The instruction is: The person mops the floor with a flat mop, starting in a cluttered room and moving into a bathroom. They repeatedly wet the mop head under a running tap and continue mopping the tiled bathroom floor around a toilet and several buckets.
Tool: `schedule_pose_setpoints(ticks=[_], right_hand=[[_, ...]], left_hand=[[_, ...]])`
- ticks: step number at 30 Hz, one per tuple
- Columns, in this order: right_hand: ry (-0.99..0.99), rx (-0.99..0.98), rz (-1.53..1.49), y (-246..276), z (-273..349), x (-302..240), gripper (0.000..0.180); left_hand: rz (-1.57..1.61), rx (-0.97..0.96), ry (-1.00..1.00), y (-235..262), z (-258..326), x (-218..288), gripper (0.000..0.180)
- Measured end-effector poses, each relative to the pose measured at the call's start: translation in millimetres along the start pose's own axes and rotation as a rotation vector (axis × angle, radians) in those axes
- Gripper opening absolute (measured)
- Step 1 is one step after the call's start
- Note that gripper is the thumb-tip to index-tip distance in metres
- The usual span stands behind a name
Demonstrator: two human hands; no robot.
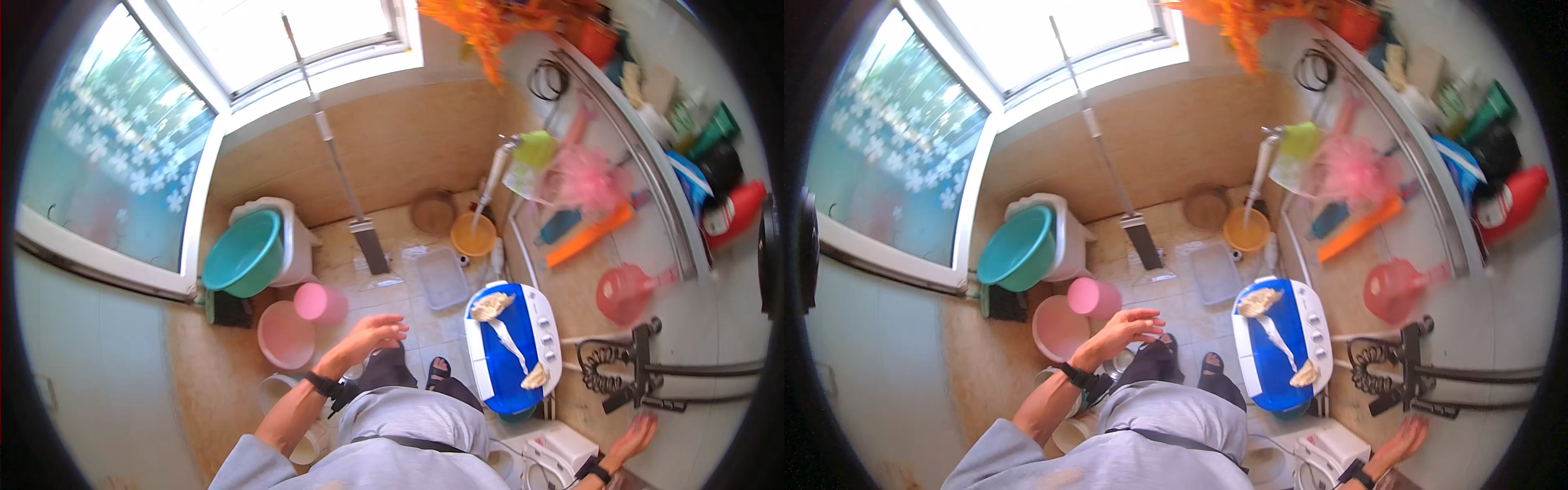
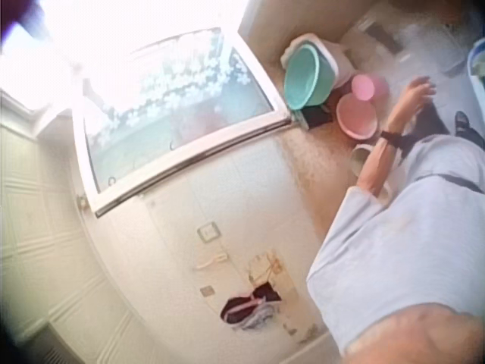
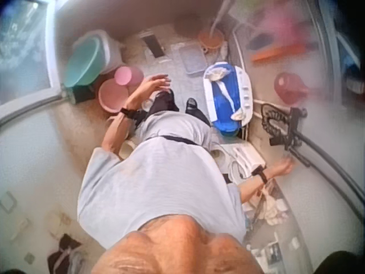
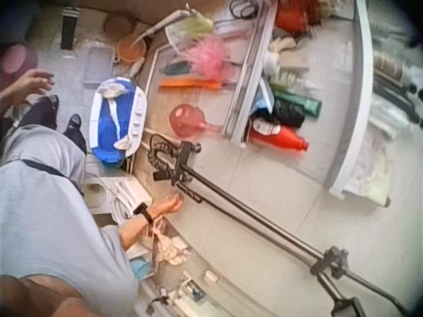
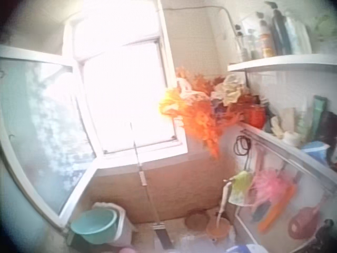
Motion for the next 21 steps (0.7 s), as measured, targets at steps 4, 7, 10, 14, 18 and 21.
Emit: schedule_pose_setpoints(ticks=[4, 7, 10, 14, 18, 21], right_hand=[[-0.232, 0.422, -0.051, 81.3, 65.9, 127.4, 0.038], [-0.394, 0.304, 0.33, 71.7, 133.5, 153.0, 0.019], [-0.663, 0.663, 0.004, 4.3, 224.3, 148.2, 0.009], [-0.747, 0.539, 0.119, -120.5, 287.5, 107.1, 0.012], [-0.779, 0.461, 0.16, -210.8, 314.5, 81.2, 0.015], [-0.855, 0.39, 0.083, -253.4, 325.9, 65.1, 0.018]], left_hand=[[-0.002, 0.162, -0.097, 72.3, -19.7, 48.1, 0.047], [-0.065, 0.307, -0.224, 143.9, -50.6, 102.9, 0.043], [-0.182, 0.412, -0.355, 225.3, -92.7, 178.0, 0.043], [-0.252, 0.57, -0.529, 322.6, -151.8, 284.6, 0.043], [-0.395, 0.747, -0.645, 387.0, -203.4, 389.8, 0.059], [-0.475, 0.872, -0.676, 416.0, -233.8, 451.0, 0.075]])
Point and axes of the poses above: each hand's wrist, its own z-axis away from the middle knuckle, its own y-axis out of the back of the hand, x = y × z, the point moved 7 cm from there along -z, towards the middle knuckle, and after that the axes turned 2 degrees about y, right-handed, at the moved point
